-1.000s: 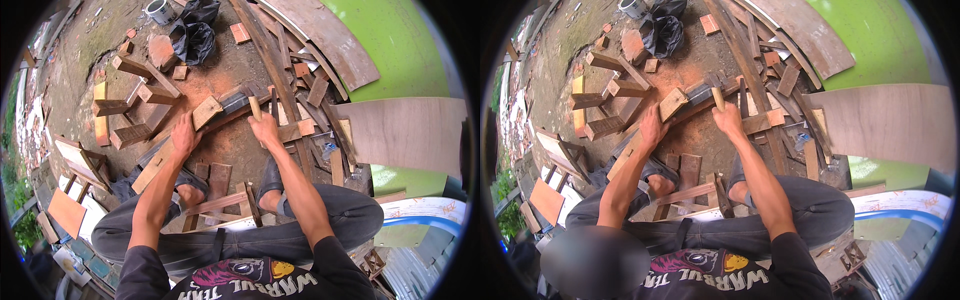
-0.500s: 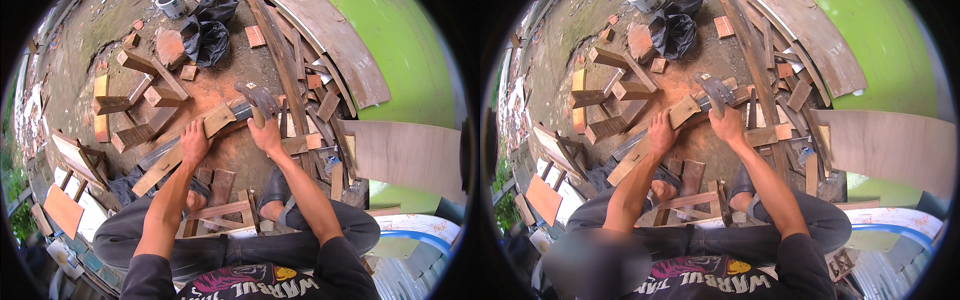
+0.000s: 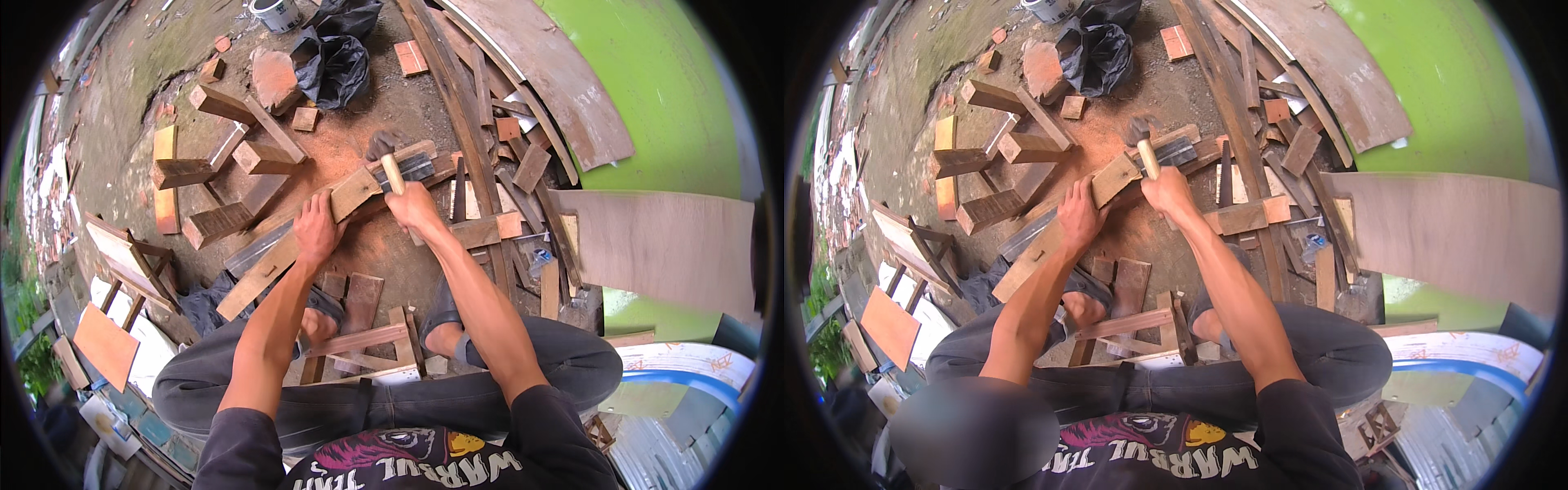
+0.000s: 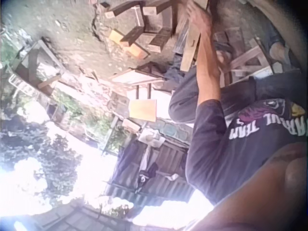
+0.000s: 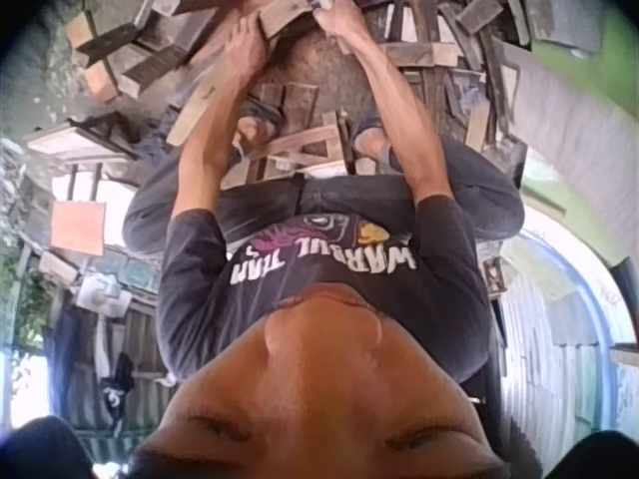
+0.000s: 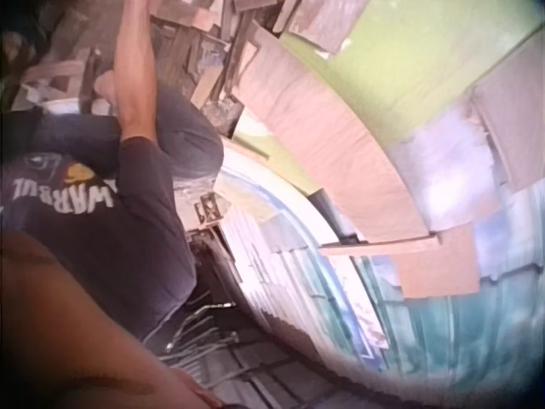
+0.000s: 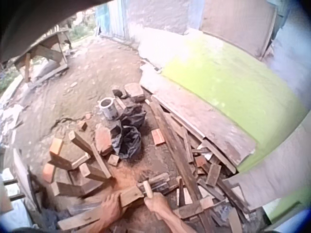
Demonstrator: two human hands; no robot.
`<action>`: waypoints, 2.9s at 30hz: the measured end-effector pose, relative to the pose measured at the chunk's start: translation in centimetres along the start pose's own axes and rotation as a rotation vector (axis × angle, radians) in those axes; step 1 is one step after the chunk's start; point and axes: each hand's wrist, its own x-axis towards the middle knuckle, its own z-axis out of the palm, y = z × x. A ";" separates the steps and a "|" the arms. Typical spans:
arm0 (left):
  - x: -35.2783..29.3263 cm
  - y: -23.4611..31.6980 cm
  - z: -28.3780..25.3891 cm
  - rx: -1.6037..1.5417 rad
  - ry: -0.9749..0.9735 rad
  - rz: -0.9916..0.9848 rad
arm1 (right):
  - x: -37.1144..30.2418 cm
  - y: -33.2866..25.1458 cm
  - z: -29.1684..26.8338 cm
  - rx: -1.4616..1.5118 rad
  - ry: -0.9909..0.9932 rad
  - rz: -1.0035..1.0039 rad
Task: The person sits on the ground and uses a hammer to repeatedly strike a piece of wood placed on a metal bar, breaking it into smaller pieces.
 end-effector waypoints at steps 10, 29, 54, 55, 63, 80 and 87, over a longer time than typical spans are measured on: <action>-0.1 -1.1 -3.5 -0.329 -0.062 0.041 | -8.5 0.8 -5.3 0.471 0.171 0.000; 2.4 1.6 -7.5 -0.402 -0.452 0.136 | -0.6 7.4 -2.9 0.672 0.335 -0.083; 5.6 7.3 -1.9 -0.088 -0.103 0.235 | 2.4 6.6 -2.5 1.018 0.151 -0.158; 5.6 7.4 -1.7 -0.092 -0.088 0.239 | 2.6 6.7 -2.4 1.067 0.173 -0.187; 5.6 7.0 -2.7 0.012 -0.339 0.153 | 1.7 6.8 1.2 0.993 0.200 -0.118; 4.4 7.7 0.3 -0.024 -0.129 0.197 | -1.3 10.4 -1.7 0.873 0.250 -0.135; 4.5 8.3 -1.0 0.072 -0.089 0.206 | -2.0 9.5 -2.1 0.767 0.357 -0.045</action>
